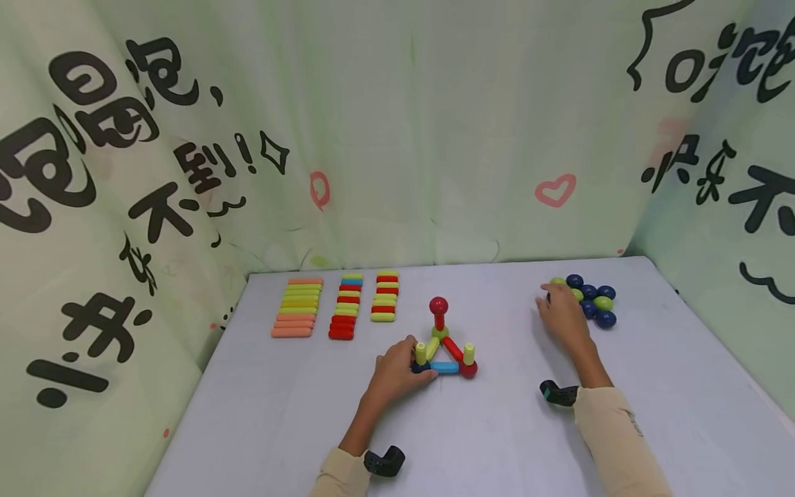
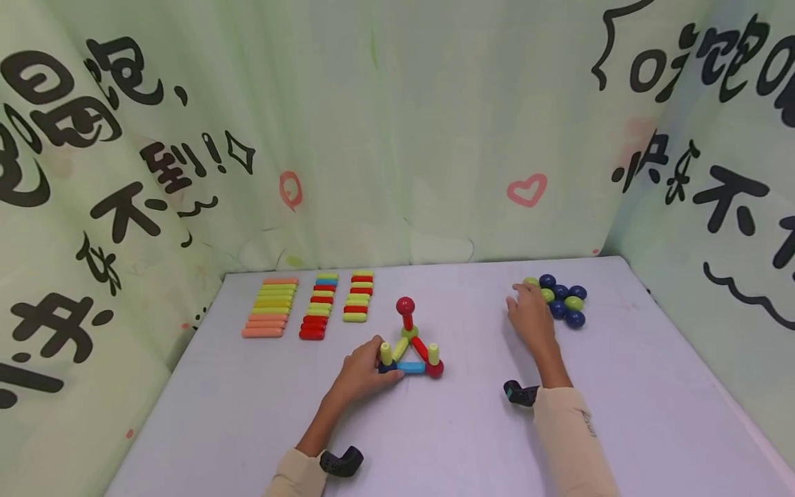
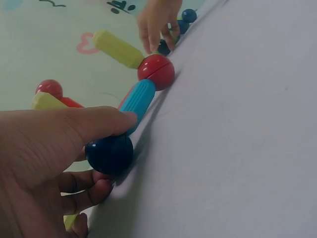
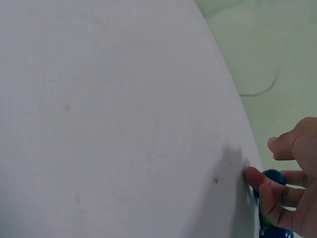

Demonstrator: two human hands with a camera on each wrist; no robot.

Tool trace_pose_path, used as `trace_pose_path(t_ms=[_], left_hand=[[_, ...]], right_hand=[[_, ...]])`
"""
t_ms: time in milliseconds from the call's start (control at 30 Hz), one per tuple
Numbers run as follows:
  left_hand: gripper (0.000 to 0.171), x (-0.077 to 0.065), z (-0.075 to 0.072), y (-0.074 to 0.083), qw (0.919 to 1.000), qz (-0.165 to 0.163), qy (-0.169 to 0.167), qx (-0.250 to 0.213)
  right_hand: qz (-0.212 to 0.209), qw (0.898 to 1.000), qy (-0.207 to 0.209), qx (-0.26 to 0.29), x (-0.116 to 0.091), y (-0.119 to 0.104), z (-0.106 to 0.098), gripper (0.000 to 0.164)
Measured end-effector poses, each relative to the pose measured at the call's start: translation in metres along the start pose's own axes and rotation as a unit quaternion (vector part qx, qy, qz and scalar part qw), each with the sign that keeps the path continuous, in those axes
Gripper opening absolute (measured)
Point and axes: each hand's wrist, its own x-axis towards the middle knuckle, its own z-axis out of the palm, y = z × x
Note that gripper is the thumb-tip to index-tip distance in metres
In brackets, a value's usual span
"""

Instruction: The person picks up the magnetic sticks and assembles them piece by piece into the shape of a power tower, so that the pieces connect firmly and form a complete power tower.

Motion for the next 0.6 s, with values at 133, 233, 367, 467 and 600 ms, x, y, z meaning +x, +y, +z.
trace_pose_path(t_ms=[133, 233, 367, 467, 600], left_hand=[[0.044, -0.001, 0.006, 0.003, 0.9997, -0.018, 0.011, 0.012], [0.044, -0.001, 0.007, 0.005, 0.9995, -0.022, 0.019, 0.008], [0.044, -0.001, 0.006, 0.006, 0.9992, -0.026, 0.028, 0.008], [0.044, -0.001, 0.005, 0.006, 0.9989, -0.026, 0.037, 0.013], [0.045, -0.003, 0.005, 0.009, 0.9981, -0.029, 0.049, 0.022]], right_hand=[[0.038, 0.998, -0.037, -0.026, 0.000, 0.009, 0.002, 0.041], [0.061, 0.998, -0.030, -0.011, -0.001, 0.007, 0.003, 0.041], [0.056, 0.998, -0.010, 0.006, -0.003, 0.000, 0.002, 0.037], [0.047, 0.999, -0.004, 0.020, -0.007, -0.004, 0.001, 0.034], [0.034, 0.999, -0.019, 0.033, -0.017, -0.009, 0.005, 0.033]])
